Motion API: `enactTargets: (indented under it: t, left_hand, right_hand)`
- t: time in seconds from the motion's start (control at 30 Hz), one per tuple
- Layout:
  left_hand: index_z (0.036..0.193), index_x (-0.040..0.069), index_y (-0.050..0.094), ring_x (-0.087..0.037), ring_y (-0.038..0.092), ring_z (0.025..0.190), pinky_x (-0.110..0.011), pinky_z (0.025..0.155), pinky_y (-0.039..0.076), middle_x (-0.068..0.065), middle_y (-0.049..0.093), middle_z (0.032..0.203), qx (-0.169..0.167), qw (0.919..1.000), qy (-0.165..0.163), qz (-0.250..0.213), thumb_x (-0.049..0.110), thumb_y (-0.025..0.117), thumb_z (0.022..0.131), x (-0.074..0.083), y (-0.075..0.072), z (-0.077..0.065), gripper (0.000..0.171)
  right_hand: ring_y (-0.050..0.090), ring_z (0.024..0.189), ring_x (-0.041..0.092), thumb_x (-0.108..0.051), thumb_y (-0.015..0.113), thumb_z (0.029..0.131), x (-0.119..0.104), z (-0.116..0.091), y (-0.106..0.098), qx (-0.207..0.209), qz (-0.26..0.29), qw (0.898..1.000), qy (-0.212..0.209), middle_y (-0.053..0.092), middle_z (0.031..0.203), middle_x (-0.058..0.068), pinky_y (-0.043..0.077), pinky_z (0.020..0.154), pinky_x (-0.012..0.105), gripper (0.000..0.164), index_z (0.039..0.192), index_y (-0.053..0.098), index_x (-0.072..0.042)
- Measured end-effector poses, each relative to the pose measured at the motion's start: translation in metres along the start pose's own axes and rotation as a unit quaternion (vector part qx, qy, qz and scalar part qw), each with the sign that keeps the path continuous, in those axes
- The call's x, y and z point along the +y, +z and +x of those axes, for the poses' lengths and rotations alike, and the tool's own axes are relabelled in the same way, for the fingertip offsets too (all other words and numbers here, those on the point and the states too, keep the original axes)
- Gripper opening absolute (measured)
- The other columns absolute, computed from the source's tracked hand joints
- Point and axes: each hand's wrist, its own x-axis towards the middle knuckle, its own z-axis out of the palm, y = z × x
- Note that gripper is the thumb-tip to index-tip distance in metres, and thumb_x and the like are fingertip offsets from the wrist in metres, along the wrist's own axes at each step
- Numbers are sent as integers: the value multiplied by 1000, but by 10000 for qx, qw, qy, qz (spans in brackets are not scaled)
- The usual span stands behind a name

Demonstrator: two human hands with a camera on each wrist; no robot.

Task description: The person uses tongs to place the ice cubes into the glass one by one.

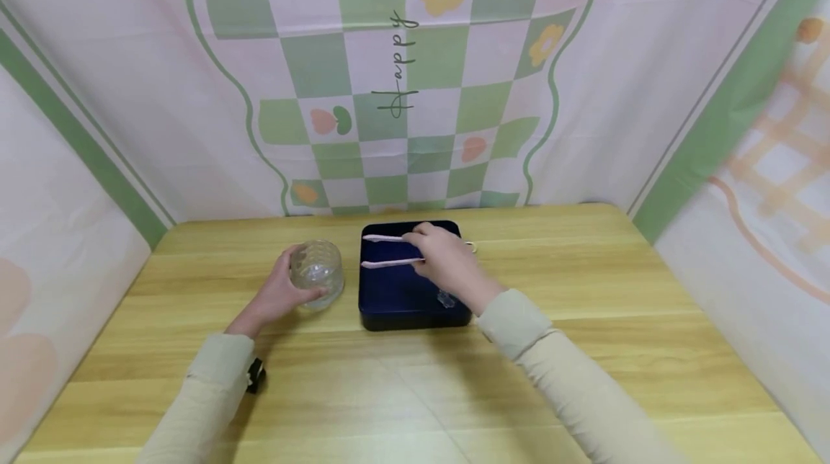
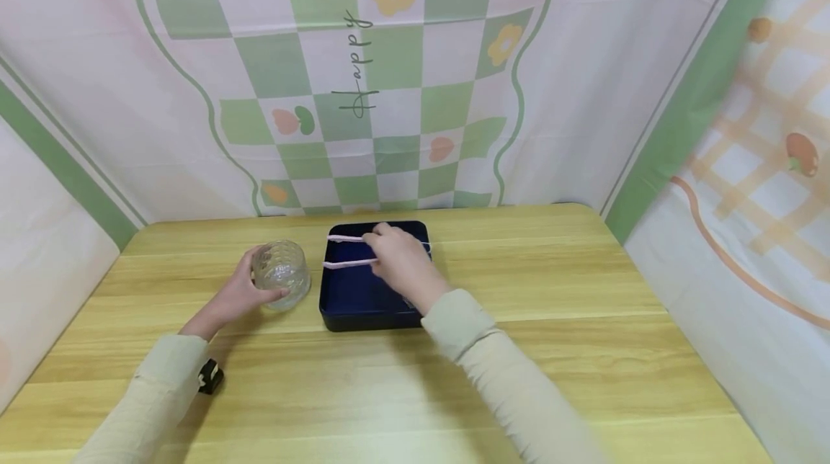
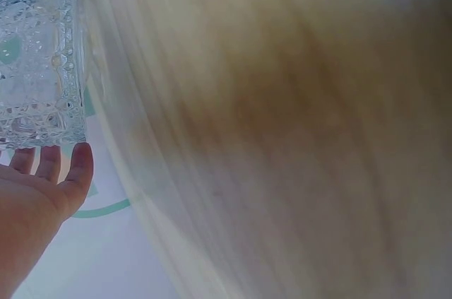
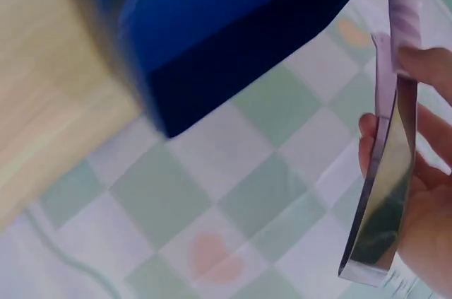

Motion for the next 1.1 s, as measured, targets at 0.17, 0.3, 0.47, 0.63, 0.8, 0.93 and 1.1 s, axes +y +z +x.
enactTargets:
  t: [0.17, 0.3, 0.47, 0.63, 0.8, 0.93, 1.1]
  left_hand:
    - [151, 6, 13, -47, 33, 135, -62, 109, 33, -25, 24, 152, -5, 10000, -27, -23, 35, 80, 76, -2, 0, 0, 105]
    - [150, 7, 13, -47, 33, 135, -62, 109, 33, -24, 24, 152, -17, 10000, -74, -20, 35, 80, 75, -2, 0, 0, 104]
    - [151, 6, 12, -47, 34, 134, -62, 108, 34, -26, 23, 152, -24, 10000, -49, -9, 35, 79, 76, 0, 0, 0, 104]
    - [151, 5, 12, -47, 34, 134, -62, 108, 35, -26, 23, 152, -30, 10000, -36, -32, 34, 79, 77, 1, 0, 0, 104]
    - [151, 6, 11, -47, 33, 134, -62, 108, 35, -26, 22, 152, -45, 10000, -82, -13, 35, 79, 77, 1, -1, -1, 104]
    - [151, 5, 11, -48, 33, 134, -62, 108, 34, -27, 21, 152, -42, 10000, -52, 10, 35, 79, 77, 1, -1, -1, 104]
    - [151, 6, 12, -47, 31, 135, -62, 109, 33, -26, 21, 152, -30, 10000, -47, -7, 34, 79, 77, 1, -1, -1, 104]
  right_hand:
    - [66, 96, 27, -11, 72, 81, 22, -9, -16, -706, -136, 9966, 401, 67, 113, 13, 57, 75, 37, 40, 120, 65, -3]
    - [67, 94, 29, -6, 70, 79, 37, -16, -25, -1183, -215, 9911, 568, 70, 108, 14, 57, 79, 40, 33, 111, 69, 1]
    - [67, 82, 25, -4, 72, 73, 50, -23, -31, -1509, -343, 9851, 756, 73, 94, 11, 57, 74, 40, 21, 94, 73, -2]
    - [59, 67, 20, -5, 76, 68, 53, -28, -33, -1597, -634, 9831, 639, 67, 73, 3, 52, 61, 36, 8, 71, 69, -8]
    - [55, 61, 19, -4, 75, 68, 49, -28, -32, -1601, -836, 9821, 532, 62, 64, 2, 49, 55, 34, 16, 61, 62, -9]
    - [55, 61, 19, -1, 73, 69, 45, -26, -31, -1634, -932, 9803, 599, 61, 64, 2, 50, 55, 35, 20, 59, 57, -9]
    - [59, 65, 22, -2, 73, 72, 40, -24, -32, -1807, -1084, 9751, 689, 65, 71, 6, 55, 60, 39, 15, 66, 60, -7]
